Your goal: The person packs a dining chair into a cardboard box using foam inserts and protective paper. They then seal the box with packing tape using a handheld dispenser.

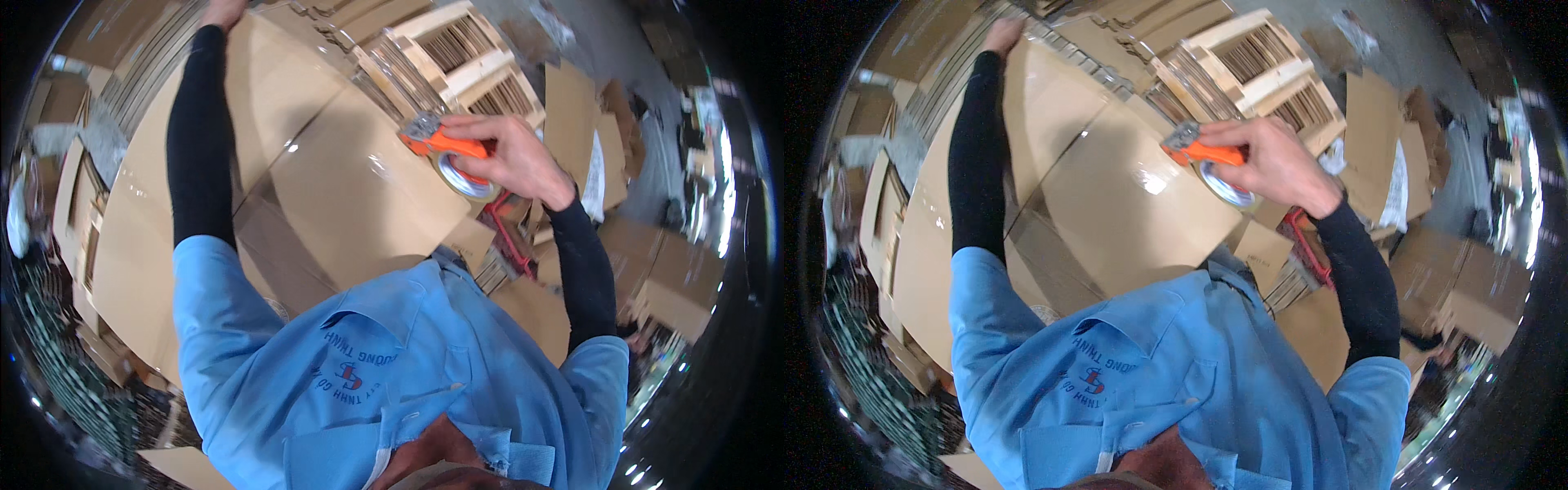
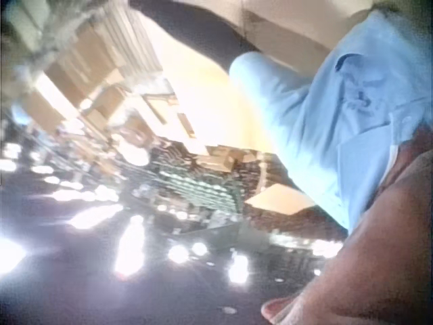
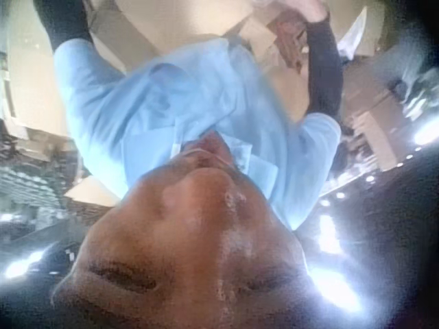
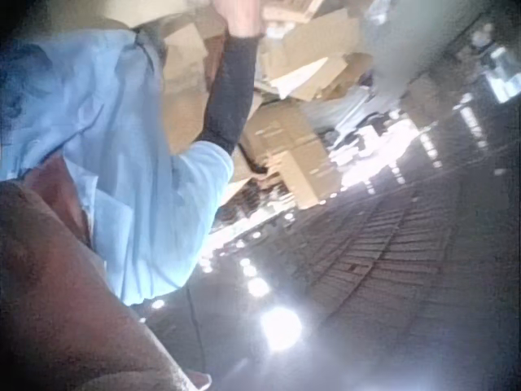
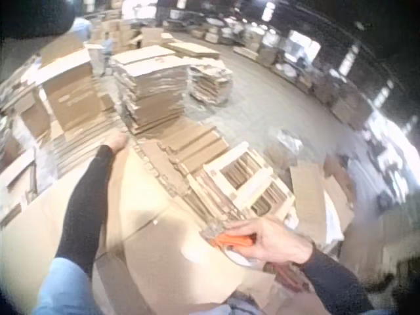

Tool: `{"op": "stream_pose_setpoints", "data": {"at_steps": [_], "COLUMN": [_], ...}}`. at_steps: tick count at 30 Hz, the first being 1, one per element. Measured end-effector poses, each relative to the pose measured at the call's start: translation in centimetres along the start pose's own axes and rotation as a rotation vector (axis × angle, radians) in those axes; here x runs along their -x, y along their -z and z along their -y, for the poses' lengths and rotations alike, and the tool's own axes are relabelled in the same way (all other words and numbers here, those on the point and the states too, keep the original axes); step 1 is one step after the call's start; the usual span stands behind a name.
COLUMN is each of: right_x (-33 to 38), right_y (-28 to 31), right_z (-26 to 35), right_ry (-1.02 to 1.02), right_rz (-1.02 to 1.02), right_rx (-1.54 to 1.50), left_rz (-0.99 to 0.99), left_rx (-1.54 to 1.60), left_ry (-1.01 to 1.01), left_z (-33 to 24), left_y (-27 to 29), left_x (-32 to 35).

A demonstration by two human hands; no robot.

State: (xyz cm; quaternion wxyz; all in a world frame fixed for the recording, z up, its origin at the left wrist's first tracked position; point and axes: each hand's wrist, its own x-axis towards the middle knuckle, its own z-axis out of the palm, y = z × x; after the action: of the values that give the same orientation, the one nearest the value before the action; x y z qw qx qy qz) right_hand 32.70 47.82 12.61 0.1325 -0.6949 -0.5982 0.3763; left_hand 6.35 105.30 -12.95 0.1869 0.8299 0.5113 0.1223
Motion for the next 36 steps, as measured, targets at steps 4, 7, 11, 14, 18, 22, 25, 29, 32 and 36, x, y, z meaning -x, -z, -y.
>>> {"op": "stream_pose_setpoints", "data": {"at_steps": [4,7,11,14,18,22,25,29,32,36], "right_x": [10.4,14.7,15.7,15.8,16.2,15.2,12.3,7.2,7.7,12.2], "right_y": [-2.1,-3.5,-4.6,-5.2,-5.3,-4.8,-2.1,-3.2,-4.8,-2.1], "right_z": [-5.6,-7.2,-8.1,-8.7,-9.8,-9.4,-7.4,-5.5,-10.3,-14.0], "right_ry": [-0.111,-0.101,-0.045,-0.072,-0.011,-0.083,-0.053,-0.082,-0.120,-0.185], "right_rz": [-0.091,-0.136,-0.140,-0.123,-0.154,-0.054,0.084,0.624,0.643,0.290], "right_rx": [-0.125,-0.189,-0.262,-0.325,-0.331,-0.311,-0.087,0.620,0.470,0.235], "left_rz": [0.097,-0.123,-0.604,-0.089,0.410,0.562,0.648,0.581,0.548,0.492], "left_rx": [-0.154,-0.125,-0.133,0.314,0.213,0.172,0.047,0.073,0.157,0.113], "left_ry": [-0.211,0.105,-0.438,-0.790,-1.314,-1.366,-1.418,-1.440,-1.474,-1.667], "left_z": [-6.1,-8.6,-15.0,-24.1,-33.9,-37.3,-38.8,-38.7,-38.1,-38.4], "left_y": [-0.7,3.0,5.8,1.4,-0.4,-1.8,-1.8,-2.6,-3.1,-3.8], "left_x": [1.1,5.5,15.1,26.4,38.9,42.0,42.5,42.6,42.6,43.0]}}
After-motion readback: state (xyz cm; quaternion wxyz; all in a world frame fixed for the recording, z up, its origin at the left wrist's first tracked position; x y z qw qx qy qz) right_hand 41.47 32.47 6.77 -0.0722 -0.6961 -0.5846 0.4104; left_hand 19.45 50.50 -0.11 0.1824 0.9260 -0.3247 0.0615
